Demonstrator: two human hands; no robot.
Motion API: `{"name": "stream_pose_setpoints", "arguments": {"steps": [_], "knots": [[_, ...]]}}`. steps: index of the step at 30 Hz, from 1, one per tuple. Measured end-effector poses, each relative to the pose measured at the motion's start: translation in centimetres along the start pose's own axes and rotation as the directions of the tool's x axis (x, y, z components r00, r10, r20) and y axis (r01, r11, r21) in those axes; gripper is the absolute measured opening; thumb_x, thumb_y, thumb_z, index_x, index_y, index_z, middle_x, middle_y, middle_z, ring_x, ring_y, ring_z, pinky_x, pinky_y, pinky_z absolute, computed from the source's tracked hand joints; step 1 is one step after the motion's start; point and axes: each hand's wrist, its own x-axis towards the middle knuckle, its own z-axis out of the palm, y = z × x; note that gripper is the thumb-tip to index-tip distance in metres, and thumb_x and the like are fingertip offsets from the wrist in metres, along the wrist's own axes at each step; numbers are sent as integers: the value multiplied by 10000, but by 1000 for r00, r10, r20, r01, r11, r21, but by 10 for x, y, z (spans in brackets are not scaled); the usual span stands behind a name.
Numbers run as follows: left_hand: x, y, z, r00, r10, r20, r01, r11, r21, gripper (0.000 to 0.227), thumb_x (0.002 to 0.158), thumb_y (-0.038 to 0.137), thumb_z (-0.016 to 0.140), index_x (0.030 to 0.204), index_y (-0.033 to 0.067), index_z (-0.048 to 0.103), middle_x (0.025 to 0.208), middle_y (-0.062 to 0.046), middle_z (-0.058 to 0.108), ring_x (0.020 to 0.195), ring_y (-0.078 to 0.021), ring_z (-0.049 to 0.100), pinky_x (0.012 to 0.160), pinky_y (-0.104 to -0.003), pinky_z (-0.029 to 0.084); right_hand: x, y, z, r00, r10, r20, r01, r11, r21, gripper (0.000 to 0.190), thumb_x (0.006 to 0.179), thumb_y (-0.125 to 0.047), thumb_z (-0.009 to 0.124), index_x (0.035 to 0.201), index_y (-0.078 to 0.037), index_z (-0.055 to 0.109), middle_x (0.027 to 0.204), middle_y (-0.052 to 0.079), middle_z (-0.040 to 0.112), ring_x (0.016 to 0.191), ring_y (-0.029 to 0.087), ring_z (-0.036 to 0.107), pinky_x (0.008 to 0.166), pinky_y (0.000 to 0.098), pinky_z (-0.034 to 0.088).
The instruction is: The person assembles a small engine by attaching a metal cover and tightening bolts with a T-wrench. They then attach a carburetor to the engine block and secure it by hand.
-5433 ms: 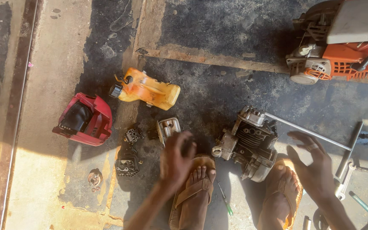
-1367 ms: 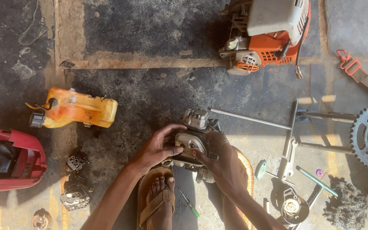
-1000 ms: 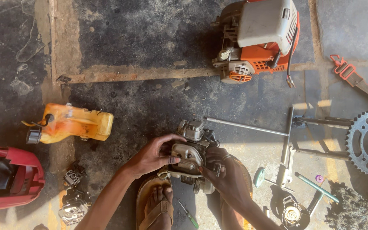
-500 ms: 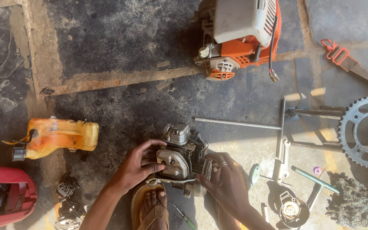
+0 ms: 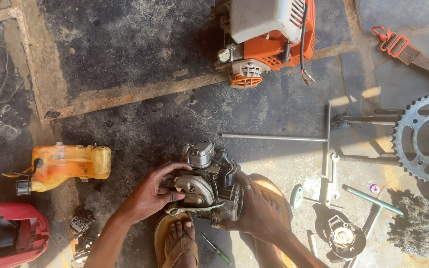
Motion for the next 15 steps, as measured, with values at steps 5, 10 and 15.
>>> {"name": "stream_pose_setpoints", "arguments": {"steps": [5, 10, 15], "knots": [[-2, 3, 3, 1000, -19, -18, 20, 1000, 14, 628, 742, -24, 766, 1324, 168, 630, 1414, -54, 631, 1244, -253, 665, 979, -409, 595, -5, -5, -3, 1000, 23, 1, -23, 1000, -6, 1150, 470, -365, 945, 1439, -93, 388, 1371, 152, 552, 1317, 340, 516, 1164, 495, 376], [-2, -3, 7, 998, -66, 24, 66, 998, 20, 661, 732, -8, 799, 1348, 172, 643, 1478, -32, 493, 1306, -277, 625, 944, -465, 621, -25, -9, 2, 973, 228, 39, -219, 961, -171, 1123, 476, -461, 918, 1452, -172, 444, 1330, 104, 598, 1328, 323, 518, 1212, 537, 311], [-5, -8, 13, 994, -99, 42, 96, 993, 73, 696, 729, 11, 815, 1385, 152, 632, 1416, -85, 605, 1278, -286, 652, 982, -467, 591, -31, 12, 9, 999, 48, 19, -41, 969, -245, 1260, 500, -553, 983, 1479, -67, 356, 1486, 295, 375, 1431, 522, 277, 1153, 628, 153]]}}
